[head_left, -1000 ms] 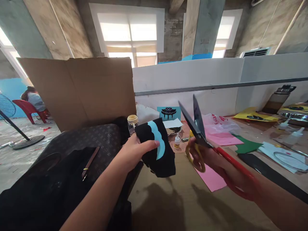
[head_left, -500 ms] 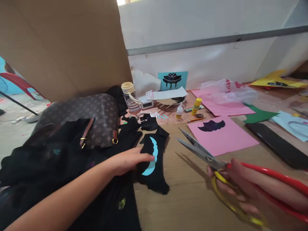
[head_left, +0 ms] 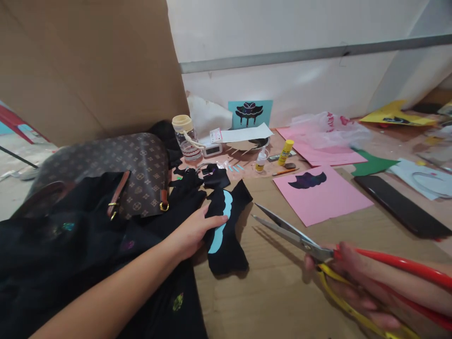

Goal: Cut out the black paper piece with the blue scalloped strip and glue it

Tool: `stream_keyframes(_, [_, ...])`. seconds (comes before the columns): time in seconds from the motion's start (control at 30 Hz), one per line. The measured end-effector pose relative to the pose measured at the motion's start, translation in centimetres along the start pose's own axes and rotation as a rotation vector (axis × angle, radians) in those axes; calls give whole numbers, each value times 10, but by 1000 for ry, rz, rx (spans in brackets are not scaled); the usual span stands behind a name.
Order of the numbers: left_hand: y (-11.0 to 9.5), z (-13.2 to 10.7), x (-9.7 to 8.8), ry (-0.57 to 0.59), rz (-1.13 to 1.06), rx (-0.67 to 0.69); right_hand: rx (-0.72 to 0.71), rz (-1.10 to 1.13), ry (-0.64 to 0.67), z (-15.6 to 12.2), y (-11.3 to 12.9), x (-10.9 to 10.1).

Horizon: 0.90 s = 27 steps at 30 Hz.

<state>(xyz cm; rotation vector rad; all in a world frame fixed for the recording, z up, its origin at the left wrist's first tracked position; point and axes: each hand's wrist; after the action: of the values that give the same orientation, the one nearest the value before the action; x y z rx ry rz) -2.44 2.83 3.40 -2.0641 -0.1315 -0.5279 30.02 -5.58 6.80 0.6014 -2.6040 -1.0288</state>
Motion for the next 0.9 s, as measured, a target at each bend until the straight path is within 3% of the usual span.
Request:
stream_keyframes(0.17, [6, -3, 0, 73, -12, -18, 75, 25, 86, -2, 18, 30])
stream_keyframes(0.33, [15, -1, 1, 127, 14, 39, 130, 196, 93, 15, 18, 44])
stream_keyframes(0.57, [21, -2, 3, 165, 51, 75, 220, 181, -45, 24, 25, 62])
stream_keyframes(0.9, [23, -3, 4, 177, 71, 84, 179, 270, -48, 31, 15, 62])
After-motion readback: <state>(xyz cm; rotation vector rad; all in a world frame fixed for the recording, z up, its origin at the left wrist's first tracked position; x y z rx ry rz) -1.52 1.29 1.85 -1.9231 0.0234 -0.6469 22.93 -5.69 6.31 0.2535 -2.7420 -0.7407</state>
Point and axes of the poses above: each hand's wrist, its own z-axis towards the middle knuckle, its own x-axis out of the palm, y = z × x, and after that the axes turned 11 degrees about -z, right-handed
